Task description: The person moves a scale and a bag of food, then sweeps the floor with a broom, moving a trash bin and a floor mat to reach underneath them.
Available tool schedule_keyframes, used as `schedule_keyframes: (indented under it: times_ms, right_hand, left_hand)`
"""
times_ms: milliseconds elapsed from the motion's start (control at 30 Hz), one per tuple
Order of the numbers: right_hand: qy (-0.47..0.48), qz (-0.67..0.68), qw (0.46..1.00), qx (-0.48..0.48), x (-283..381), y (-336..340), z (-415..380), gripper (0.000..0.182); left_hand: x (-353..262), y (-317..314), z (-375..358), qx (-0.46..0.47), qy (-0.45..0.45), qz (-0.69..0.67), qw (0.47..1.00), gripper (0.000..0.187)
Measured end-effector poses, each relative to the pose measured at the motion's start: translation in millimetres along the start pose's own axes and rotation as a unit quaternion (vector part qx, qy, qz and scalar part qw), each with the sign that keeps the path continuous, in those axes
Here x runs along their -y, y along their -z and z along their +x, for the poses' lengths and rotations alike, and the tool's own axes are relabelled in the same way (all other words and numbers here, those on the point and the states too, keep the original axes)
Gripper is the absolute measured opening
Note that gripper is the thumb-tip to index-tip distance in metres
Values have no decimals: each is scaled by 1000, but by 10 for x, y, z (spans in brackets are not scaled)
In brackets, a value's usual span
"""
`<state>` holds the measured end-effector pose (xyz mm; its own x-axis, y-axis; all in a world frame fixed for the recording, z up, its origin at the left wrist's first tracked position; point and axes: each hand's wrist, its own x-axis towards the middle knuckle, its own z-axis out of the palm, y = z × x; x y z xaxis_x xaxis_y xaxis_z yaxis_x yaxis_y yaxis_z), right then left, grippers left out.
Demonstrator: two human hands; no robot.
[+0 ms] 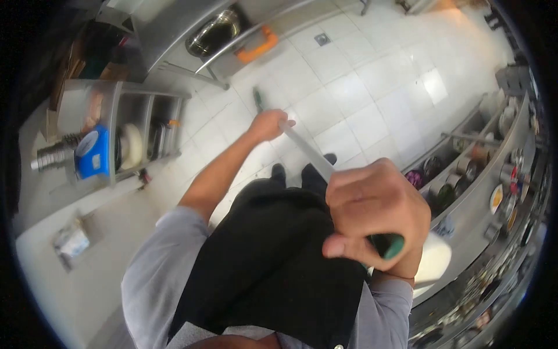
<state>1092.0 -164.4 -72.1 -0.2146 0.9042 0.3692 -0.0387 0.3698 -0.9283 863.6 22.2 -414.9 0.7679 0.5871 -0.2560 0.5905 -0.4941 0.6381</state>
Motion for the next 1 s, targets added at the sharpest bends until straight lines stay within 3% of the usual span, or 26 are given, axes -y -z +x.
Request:
schedule_keyframes:
  times_ms: [67, 133, 233, 367, 467, 567, 600, 667, 767, 833, 900, 1000]
  right_hand:
    - [15, 17, 998, -65, 61, -31, 140, 53]
    - [51, 32, 998, -36, -14, 62, 536, 48]
    - [50, 0, 999, 9, -276, 20, 822, 38]
    - [33, 8, 998, -59, -1711, -447, 917, 22]
    - [48, -29, 995, -86, -2364, -881, 800, 18]
    - [15, -40, 999, -23, -2205, -839, 1078, 24]
    - [8, -52, 999, 3, -2021, -705, 1265, 27]
    - [-12, -68, 995, 66, -1457, -393, 1595, 33]
    - [-43, -50, 992, 108, -1058, -111, 1981, 41]
    - [-45, -55, 987, 145, -1080, -79, 2135, 43]
    - [-4, -35, 994, 99, -1204, -141, 2151, 43]
    - [25, 16, 998, -46, -1409, -105, 2155, 38]
  left_hand:
    - [-179, -4, -6, -112, 35, -3, 993, 27]
    - [-173, 27, 137, -291, 107, -51, 949, 36]
    - [348, 93, 295, -379, 137, -75, 912, 34]
    - [1931, 202, 621, -368, 128, -49, 920, 28]
    - [2652, 452, 769, -292, 149, -31, 944, 25]
    - [2731, 489, 837, -399, 104, -87, 907, 24]
    - [2867, 257, 911, -435, 104, -250, 859, 23]
    - [2161, 334, 883, -454, 147, -139, 868, 22]
    - [1353, 321, 764, -351, 224, -222, 882, 20]
    - [1792, 11, 813, -389, 231, -263, 852, 21]
    - [2171, -17, 963, -469, 157, -305, 813, 25]
    - [1833, 997, 1081, -418, 206, -116, 877, 26]
